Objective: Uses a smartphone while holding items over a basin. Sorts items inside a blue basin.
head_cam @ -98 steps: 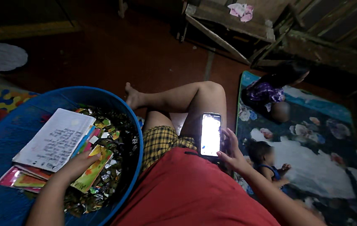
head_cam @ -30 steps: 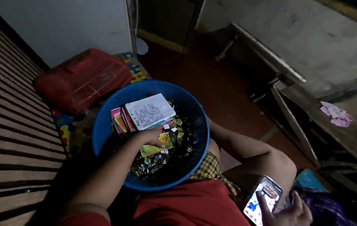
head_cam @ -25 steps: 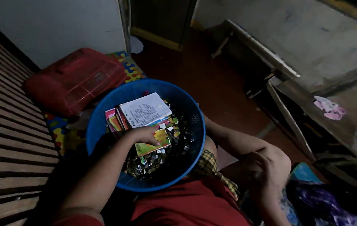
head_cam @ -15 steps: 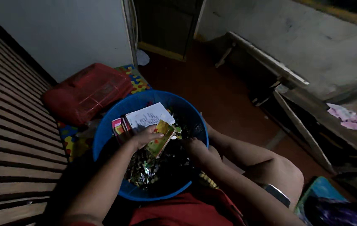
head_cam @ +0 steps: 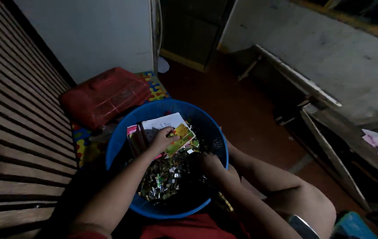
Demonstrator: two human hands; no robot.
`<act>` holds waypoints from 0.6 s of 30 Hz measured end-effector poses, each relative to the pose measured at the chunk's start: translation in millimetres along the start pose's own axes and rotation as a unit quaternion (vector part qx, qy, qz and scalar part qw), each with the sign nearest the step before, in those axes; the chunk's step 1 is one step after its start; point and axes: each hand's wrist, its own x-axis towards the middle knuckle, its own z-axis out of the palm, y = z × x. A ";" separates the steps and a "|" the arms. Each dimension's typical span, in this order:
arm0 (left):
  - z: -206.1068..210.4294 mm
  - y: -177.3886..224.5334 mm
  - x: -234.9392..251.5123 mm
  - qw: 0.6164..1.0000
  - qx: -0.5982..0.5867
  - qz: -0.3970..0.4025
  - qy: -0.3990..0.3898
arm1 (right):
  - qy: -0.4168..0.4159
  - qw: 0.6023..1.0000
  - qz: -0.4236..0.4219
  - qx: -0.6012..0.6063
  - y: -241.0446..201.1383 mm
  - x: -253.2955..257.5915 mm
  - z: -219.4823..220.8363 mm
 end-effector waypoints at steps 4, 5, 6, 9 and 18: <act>2.4 -1.5 0.2 0.998 0.047 0.011 0.038 | 0.050 0.998 -0.015 0.023 -2.7 -7.2 -4.6; 3.0 0.3 0.3 0.997 0.055 0.014 0.044 | 0.058 0.998 -0.020 0.031 -4.3 -10.4 -7.5; 3.2 5.0 0.8 0.996 0.069 0.015 0.046 | 0.062 0.997 -0.025 0.044 -6.2 -14.6 -11.8; 1.9 28.4 3.9 0.985 0.169 0.018 0.026 | 0.097 0.991 -0.056 0.068 -8.4 -24.9 -16.6; 13.8 72.7 11.3 0.958 0.286 0.008 0.008 | 0.138 0.971 -0.029 0.192 3.0 -54.8 -17.8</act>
